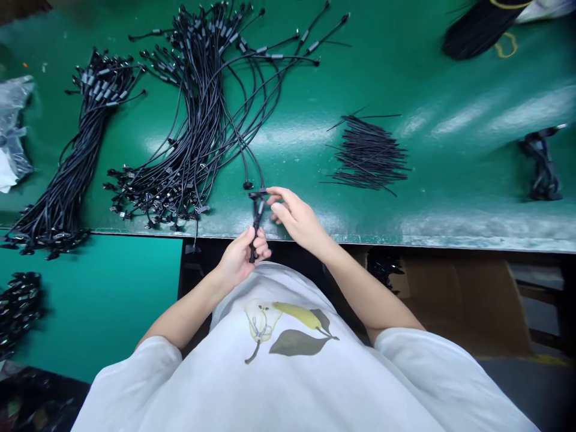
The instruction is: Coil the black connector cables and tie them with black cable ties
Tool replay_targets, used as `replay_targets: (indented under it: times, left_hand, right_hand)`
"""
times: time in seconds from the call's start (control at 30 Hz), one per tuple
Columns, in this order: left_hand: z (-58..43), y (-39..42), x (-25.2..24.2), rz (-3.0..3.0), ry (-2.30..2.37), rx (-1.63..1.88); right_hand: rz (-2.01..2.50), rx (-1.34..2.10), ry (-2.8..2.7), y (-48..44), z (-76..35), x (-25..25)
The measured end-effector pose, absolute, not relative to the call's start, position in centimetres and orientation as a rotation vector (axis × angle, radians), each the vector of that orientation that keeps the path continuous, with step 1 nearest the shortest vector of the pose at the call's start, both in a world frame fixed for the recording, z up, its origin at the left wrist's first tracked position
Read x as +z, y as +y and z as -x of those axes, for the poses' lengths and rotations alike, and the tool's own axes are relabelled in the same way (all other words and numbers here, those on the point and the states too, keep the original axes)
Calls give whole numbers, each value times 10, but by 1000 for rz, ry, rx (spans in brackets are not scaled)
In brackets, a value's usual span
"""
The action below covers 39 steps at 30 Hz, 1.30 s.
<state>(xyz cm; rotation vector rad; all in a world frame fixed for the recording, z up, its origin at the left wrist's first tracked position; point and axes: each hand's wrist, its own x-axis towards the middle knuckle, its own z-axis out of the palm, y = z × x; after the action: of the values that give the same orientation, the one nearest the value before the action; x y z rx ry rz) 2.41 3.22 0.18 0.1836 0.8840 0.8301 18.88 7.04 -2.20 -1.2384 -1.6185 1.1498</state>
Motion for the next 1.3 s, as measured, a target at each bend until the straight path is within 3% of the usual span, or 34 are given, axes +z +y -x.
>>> replay_targets:
  times: [0.13,0.67,0.93,1.17,1.3]
  left_hand:
    - [-30,50,3,-275,912,1083]
    - [-22,78,15,-696,922,1209]
    - [18,80,30,-1171,1033,1000]
    - [36,63,62,-1693,1032,413]
    - [35,49,68,-1862,912,270]
  right_hand:
    - [1087,1291,-1504,42,-177,-28]
    - [633,1607,-887,31,-160,-36]
    - [511,1700,-977,23,-182,-7]
    - [440,1982,-1053,8,-206,0]
    - [520,2007,-1076,0,-217,9]
